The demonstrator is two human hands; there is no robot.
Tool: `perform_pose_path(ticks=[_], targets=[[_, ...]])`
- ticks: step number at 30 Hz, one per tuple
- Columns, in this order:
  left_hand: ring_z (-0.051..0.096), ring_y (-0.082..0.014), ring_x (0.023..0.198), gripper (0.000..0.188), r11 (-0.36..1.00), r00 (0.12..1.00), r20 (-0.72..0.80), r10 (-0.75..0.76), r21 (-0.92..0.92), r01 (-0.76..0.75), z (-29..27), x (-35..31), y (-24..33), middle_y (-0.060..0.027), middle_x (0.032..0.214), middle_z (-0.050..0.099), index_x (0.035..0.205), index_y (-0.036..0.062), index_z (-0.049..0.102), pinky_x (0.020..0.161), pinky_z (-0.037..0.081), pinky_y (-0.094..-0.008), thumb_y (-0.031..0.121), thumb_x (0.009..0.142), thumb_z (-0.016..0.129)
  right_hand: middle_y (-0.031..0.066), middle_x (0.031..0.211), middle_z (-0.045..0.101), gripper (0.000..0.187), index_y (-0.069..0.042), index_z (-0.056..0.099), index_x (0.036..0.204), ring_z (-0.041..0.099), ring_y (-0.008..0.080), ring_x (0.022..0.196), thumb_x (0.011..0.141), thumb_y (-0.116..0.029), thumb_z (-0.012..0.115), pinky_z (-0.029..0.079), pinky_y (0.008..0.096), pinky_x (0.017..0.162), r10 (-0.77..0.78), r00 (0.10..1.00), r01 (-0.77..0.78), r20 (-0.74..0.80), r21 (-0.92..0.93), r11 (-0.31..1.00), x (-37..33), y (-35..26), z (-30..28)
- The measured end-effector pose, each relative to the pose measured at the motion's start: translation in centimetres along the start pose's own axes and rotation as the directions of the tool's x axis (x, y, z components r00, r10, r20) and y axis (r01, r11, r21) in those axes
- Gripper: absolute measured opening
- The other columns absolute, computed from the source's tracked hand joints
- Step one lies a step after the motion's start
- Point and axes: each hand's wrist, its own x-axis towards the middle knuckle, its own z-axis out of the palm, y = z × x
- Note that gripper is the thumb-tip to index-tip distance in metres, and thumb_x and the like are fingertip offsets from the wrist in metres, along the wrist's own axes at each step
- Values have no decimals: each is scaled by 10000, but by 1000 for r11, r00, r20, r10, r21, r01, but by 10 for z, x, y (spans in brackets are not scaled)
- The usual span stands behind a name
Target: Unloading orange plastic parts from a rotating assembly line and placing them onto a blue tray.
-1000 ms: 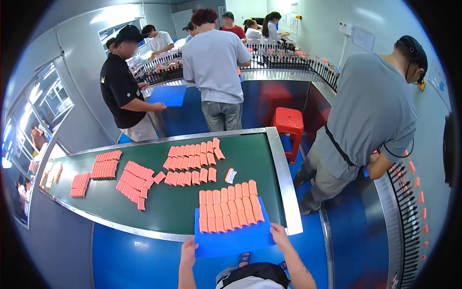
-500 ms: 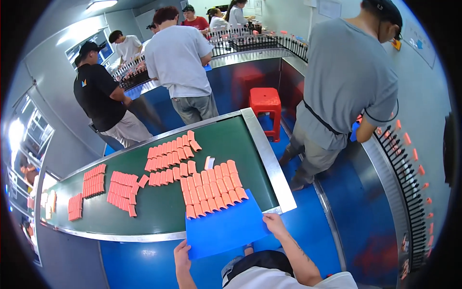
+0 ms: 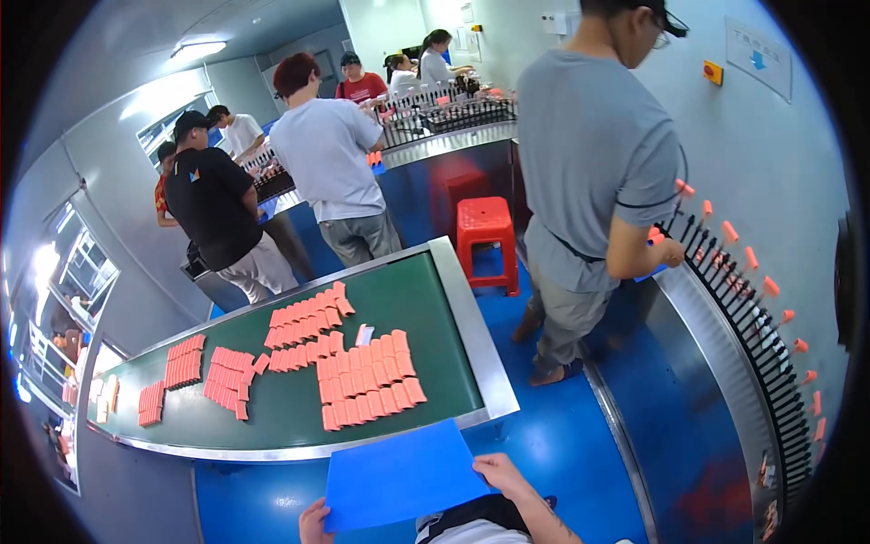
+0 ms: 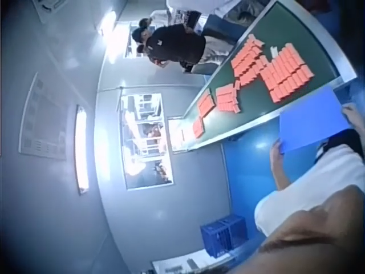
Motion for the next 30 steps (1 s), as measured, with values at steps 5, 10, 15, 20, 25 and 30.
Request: perform_pose_path(ticks=[5, 10, 15, 20, 25, 30], targets=[[688, -279, 1009, 535, 995, 956, 278, 94, -52, -82, 118, -2, 15, -200, 1180, 665, 1350, -64, 516, 894, 578, -378, -40, 821, 588, 74, 1113, 699, 337, 37, 595, 1297, 651, 133, 954, 970, -47, 576, 514, 272, 850, -190, 954, 258, -233, 313, 914, -56, 8, -58], [629, -251, 1151, 554, 993, 736, 676, 29, 66, -100, 276, 80, -14, -168, 1289, 626, 1391, -47, 477, 999, 514, -386, -99, 851, 591, 130, 1360, 577, 530, 8, 477, 1424, 558, 208, 1226, 913, 27, 620, 443, 334, 1045, -137, 768, 418, -625, 328, 847, -70, 29, -133], [610, -236, 1186, 513, 990, 531, 843, -87, 132, -48, 419, 100, -74, -177, 1317, 611, 1397, -81, 465, 1039, 468, -367, -92, 896, 572, 125, 1346, 593, 525, 0, 484, 1423, 559, 208, 1227, 914, 37, 608, 442, 325, 1039, -64, 394, 604, -917, 206, 770, -107, 52, -164], [573, -232, 1233, 504, 944, 302, 912, -276, 316, -93, 527, 69, -131, -165, 1360, 581, 1412, -82, 463, 1072, 419, -337, -94, 915, 544, 147, 1427, 520, 594, -7, 459, 1444, 503, 228, 1298, 880, 81, 624, 434, 333, 1056, 65, 38, 680, -997, 73, 729, -140, 76, -185], [604, -220, 1186, 487, 936, 109, 948, -299, 313, -158, 657, 67, -173, -149, 1320, 617, 1399, -63, 485, 1038, 449, -327, -72, 920, 573, 120, 1426, 493, 644, -14, 467, 1432, 504, 262, 1293, 828, 103, 656, 434, 362, 1067, -35, -248, 714, -968, -207, 669, -142, 45, -253], [660, -198, 1010, 615, 822, 148, 927, -346, 375, -428, 735, 57, -234, -143, 1108, 690, 1361, -47, 502, 905, 527, -319, -56, 787, 724, 197, 1385, 482, 617, -75, 528, 1383, 513, 373, 1243, 801, -88, 733, 430, 436, 1063, -228, -484, -96, -845, -208, 974, -140, 43, -310]])
